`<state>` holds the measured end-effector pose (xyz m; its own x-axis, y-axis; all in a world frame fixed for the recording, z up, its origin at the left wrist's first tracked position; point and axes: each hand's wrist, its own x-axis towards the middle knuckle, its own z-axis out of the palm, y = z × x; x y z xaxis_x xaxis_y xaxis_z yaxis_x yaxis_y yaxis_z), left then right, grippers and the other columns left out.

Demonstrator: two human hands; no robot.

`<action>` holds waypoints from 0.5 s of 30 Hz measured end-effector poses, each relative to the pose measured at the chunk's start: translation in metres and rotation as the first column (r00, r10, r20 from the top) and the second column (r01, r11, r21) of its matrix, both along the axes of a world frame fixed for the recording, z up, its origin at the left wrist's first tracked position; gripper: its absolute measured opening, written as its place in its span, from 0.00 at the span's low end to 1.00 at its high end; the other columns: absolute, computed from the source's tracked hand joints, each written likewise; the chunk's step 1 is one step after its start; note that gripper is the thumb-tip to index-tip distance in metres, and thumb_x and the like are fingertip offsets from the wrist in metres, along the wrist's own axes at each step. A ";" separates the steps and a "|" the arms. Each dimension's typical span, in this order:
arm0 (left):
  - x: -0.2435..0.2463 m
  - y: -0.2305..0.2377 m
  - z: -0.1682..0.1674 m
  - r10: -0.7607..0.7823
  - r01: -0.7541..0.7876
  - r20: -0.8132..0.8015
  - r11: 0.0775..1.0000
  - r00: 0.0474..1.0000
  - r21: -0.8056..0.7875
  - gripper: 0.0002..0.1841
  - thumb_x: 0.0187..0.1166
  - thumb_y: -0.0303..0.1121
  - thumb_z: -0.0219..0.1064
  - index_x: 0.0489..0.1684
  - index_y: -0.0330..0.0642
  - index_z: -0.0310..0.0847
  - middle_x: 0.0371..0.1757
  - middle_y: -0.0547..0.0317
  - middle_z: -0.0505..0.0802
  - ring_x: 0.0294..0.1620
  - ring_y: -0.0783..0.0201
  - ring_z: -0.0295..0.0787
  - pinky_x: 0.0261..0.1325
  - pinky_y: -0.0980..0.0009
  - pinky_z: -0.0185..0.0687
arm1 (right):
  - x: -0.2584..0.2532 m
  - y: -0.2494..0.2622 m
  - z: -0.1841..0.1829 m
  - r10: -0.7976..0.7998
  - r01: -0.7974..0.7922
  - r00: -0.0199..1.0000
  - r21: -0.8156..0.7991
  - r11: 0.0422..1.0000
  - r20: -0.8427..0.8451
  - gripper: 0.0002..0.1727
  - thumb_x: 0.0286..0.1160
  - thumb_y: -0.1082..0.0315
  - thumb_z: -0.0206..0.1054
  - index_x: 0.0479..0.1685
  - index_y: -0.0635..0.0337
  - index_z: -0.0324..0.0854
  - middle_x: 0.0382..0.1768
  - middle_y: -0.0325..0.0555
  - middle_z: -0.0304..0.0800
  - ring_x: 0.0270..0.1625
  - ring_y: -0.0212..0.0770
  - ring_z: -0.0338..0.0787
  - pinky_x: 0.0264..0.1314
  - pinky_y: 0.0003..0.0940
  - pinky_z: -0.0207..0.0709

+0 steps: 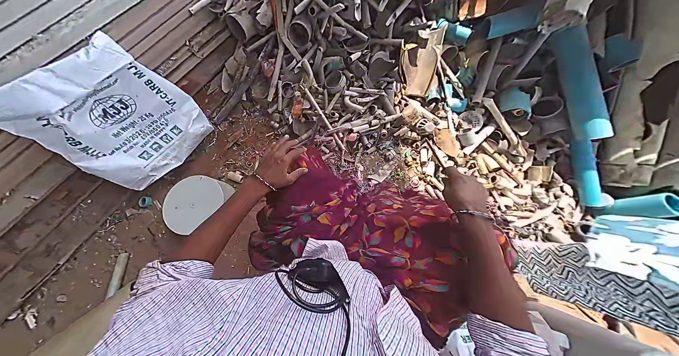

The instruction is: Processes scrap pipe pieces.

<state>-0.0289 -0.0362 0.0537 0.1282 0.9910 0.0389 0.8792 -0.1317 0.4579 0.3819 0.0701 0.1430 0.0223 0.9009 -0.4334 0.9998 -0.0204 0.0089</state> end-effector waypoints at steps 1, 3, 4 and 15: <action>-0.007 0.012 -0.004 -0.074 0.074 0.007 0.995 0.997 -0.067 0.24 0.78 0.43 0.69 0.68 0.37 0.86 0.75 0.35 0.84 0.81 0.31 0.73 0.81 0.34 0.63 | 0.000 0.012 -0.012 -0.010 0.012 0.999 -0.062 0.998 0.031 0.19 0.86 0.70 0.58 0.73 0.60 0.79 0.61 0.74 0.87 0.67 0.75 0.85 0.64 0.73 0.73; -0.015 0.027 -0.009 -0.144 0.149 0.042 0.974 0.989 -0.168 0.20 0.80 0.41 0.67 0.59 0.35 0.90 0.67 0.39 0.90 0.73 0.35 0.82 0.75 0.35 0.70 | 0.001 0.031 -0.031 0.008 0.008 0.998 -0.228 0.974 0.069 0.20 0.85 0.70 0.60 0.73 0.63 0.79 0.66 0.72 0.85 0.72 0.73 0.82 0.68 0.72 0.72; -0.015 0.032 -0.006 -0.153 0.159 0.043 0.966 0.987 -0.205 0.19 0.80 0.40 0.66 0.57 0.34 0.91 0.65 0.40 0.91 0.71 0.36 0.84 0.74 0.35 0.72 | 0.001 0.039 -0.034 0.041 -0.020 0.997 -0.298 0.954 0.065 0.20 0.86 0.70 0.59 0.73 0.62 0.79 0.68 0.72 0.84 0.73 0.72 0.81 0.69 0.71 0.71; -0.017 0.085 -0.018 -0.259 0.275 0.114 0.947 0.959 -0.163 0.27 0.81 0.50 0.52 0.37 0.38 0.94 0.52 0.47 0.97 0.62 0.41 0.92 0.67 0.45 0.82 | 0.012 0.119 -0.079 0.075 -0.024 0.996 -0.671 0.741 0.047 0.24 0.89 0.66 0.56 0.82 0.58 0.72 0.63 0.68 0.88 0.68 0.68 0.86 0.68 0.63 0.75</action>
<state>-0.0456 0.0492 0.0352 0.3933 0.9130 -0.1086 0.7769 -0.2668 0.5702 0.3936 0.1887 0.0636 0.0377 0.3803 -0.9241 0.9956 0.0653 0.0675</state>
